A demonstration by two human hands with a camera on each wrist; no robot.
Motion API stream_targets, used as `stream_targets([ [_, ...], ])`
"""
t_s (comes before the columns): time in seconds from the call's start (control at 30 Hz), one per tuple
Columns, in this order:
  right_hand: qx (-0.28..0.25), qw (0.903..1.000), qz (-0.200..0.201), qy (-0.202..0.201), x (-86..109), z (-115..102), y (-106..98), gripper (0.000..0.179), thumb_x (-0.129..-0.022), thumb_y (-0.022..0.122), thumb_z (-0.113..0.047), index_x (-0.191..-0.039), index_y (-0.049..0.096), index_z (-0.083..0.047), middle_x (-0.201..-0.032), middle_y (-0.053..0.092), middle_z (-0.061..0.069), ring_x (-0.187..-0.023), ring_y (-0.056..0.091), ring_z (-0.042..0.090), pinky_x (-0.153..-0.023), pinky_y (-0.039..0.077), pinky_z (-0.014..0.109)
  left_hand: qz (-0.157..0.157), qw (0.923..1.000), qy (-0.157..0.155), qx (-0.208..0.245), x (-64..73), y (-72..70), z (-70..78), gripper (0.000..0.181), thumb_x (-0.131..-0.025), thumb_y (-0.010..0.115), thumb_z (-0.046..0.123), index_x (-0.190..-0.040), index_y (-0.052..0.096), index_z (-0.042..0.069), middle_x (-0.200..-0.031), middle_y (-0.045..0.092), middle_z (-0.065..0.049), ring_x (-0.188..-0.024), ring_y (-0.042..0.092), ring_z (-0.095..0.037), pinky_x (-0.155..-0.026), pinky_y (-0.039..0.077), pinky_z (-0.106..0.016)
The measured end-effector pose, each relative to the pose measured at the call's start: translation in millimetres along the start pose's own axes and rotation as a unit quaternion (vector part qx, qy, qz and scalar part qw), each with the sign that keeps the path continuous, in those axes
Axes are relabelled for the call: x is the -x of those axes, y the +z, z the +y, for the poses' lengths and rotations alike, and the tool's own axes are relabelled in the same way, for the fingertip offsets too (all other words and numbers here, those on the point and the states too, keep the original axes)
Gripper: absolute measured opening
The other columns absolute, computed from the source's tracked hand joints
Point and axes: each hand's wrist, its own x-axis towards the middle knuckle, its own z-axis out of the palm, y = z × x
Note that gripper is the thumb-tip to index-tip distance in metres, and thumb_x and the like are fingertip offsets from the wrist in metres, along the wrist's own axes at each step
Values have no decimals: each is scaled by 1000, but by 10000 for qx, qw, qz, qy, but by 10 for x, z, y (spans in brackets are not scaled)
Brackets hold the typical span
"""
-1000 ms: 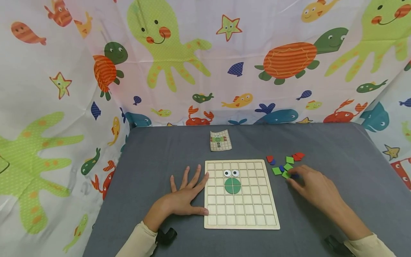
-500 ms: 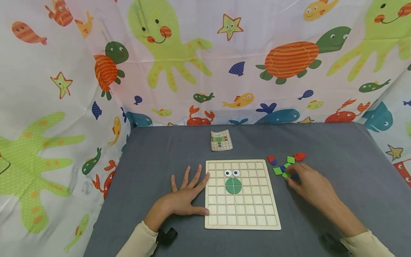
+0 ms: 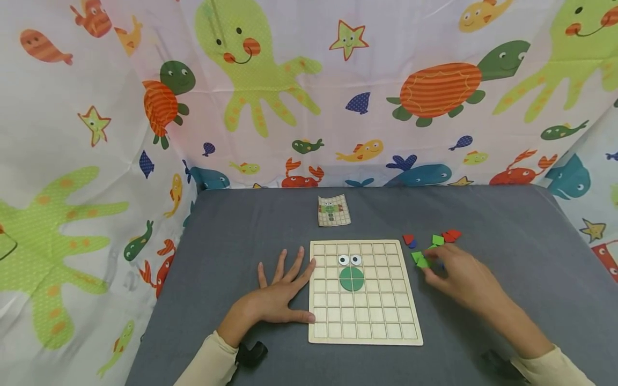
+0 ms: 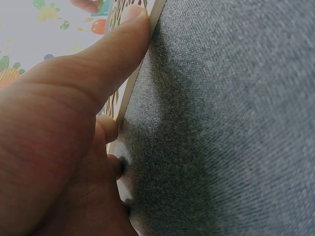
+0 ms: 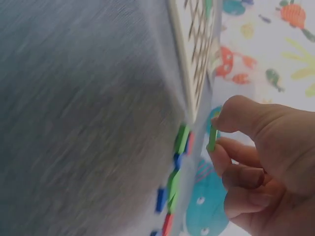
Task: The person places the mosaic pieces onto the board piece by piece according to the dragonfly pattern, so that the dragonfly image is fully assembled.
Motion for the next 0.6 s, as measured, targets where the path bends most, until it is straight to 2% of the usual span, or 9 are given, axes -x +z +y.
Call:
stream_targets([
  [0.2,-261,9977,-257,-570,-164,-360,81,30,-91,82,-18,-119,76,-10,-113,70,3,-80,65,14,-56,48,26,133,9998,107,53,11,-8,-9,119,-86,67,80,-172,-2,35,-177,-22,-2,-156,-31,-43,-102,-25,-85],
  [0.3,-412,9944,-360,-904,-271,-554,141,30,-91,82,-18,-119,75,-10,-116,69,2,-67,57,7,-51,42,23,78,10000,7,-1,19,-38,7,119,-87,70,77,-172,-1,33,-177,-21,-4,-157,-30,-44,-103,-24,-85],
  [0.4,-545,9908,-507,-1133,-373,-746,206,30,-93,82,-19,-121,74,-13,-118,69,-1,-64,55,5,-48,40,21,60,10000,-24,-50,-2,-12,-34,119,-87,69,78,-172,-2,35,-176,-23,-1,-156,-33,-41,-103,-25,-84],
  [0.57,-542,9853,-733,-1445,-512,-1012,333,29,-94,83,-22,-120,75,-13,-116,69,-2,-75,66,10,-56,50,20,-6,10000,-25,-50,-15,3,-31,119,-87,69,77,-171,-3,35,-175,-25,-1,-155,-34,-40,-104,-26,-83],
  [0.6,-513,9842,-775,-1505,-535,-1055,353,29,-93,84,-22,-119,76,-13,-115,69,-1,-77,68,12,-59,52,21,-41,9999,-45,-96,0,-23,6,118,-88,70,74,-172,-2,33,-176,-24,-3,-156,-32,-42,-104,-24,-84],
])
